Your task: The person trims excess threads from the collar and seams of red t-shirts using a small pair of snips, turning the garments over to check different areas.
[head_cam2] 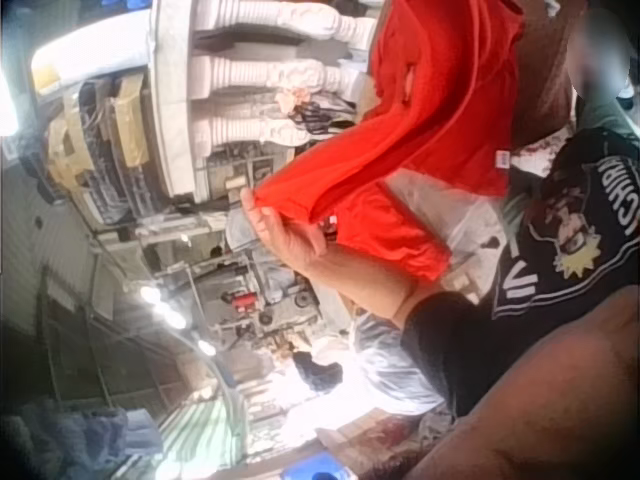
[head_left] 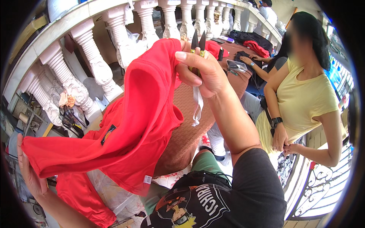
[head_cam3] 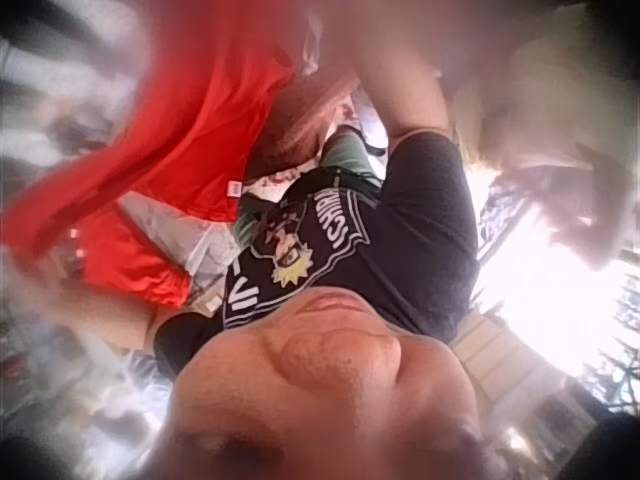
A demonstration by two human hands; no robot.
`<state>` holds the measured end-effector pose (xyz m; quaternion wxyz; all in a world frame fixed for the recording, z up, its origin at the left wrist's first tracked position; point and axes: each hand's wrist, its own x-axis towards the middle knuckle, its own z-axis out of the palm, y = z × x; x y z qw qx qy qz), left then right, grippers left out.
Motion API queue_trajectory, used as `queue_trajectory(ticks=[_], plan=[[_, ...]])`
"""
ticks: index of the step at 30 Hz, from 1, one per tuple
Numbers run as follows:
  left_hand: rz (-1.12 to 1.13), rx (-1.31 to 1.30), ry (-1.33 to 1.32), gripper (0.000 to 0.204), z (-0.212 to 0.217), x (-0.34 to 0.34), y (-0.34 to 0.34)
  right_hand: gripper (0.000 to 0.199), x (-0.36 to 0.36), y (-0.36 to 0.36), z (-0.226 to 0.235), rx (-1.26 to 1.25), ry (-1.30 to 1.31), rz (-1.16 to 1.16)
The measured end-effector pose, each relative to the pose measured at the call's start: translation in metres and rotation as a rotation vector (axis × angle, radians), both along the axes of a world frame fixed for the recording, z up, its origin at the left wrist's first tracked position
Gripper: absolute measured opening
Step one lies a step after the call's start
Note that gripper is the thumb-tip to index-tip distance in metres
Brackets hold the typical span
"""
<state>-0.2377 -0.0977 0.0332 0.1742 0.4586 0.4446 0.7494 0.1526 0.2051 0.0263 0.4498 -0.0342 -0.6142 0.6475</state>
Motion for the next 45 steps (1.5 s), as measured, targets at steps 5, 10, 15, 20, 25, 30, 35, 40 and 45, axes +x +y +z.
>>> queue_trajectory(ticks=[5,10,15,20,25,30,35,40,45], plan=[[-0.007,-0.002,0.010,0.056,-0.001,-0.002,0.000,0.019,0.001,-0.002,-0.001,-0.004,0.005,-0.007],[-0.121,-0.045,0.047,0.056,0.001,-0.012,-0.008,0.018,0.002,-0.004,-0.001,0.005,0.017,-0.009],[-0.026,0.006,0.028,0.055,-0.003,-0.002,-0.001,0.012,0.004,-0.004,-0.003,0.001,0.028,-0.001],[-0.059,-0.018,0.051,0.057,0.003,0.012,0.005,0.030,0.007,-0.012,0.000,-0.001,0.029,-0.017],[0.120,0.002,0.259,0.059,0.035,0.049,0.007,0.048,0.004,-0.002,0.012,0.130,0.027,-0.150],[0.136,0.044,0.174,0.060,0.012,0.044,0.053,0.022,-0.001,0.019,-0.002,0.108,-0.032,-0.272],[0.136,0.028,0.142,0.058,0.007,0.059,0.050,0.034,-0.006,0.029,-0.022,-0.006,0.010,-0.167],[0.162,0.061,0.091,0.056,0.003,0.062,0.050,0.045,-0.004,0.032,-0.028,0.029,-0.007,-0.203],[0.192,0.122,0.053,0.049,-0.008,0.036,0.052,0.039,-0.008,0.045,-0.038,0.002,-0.017,-0.207]])
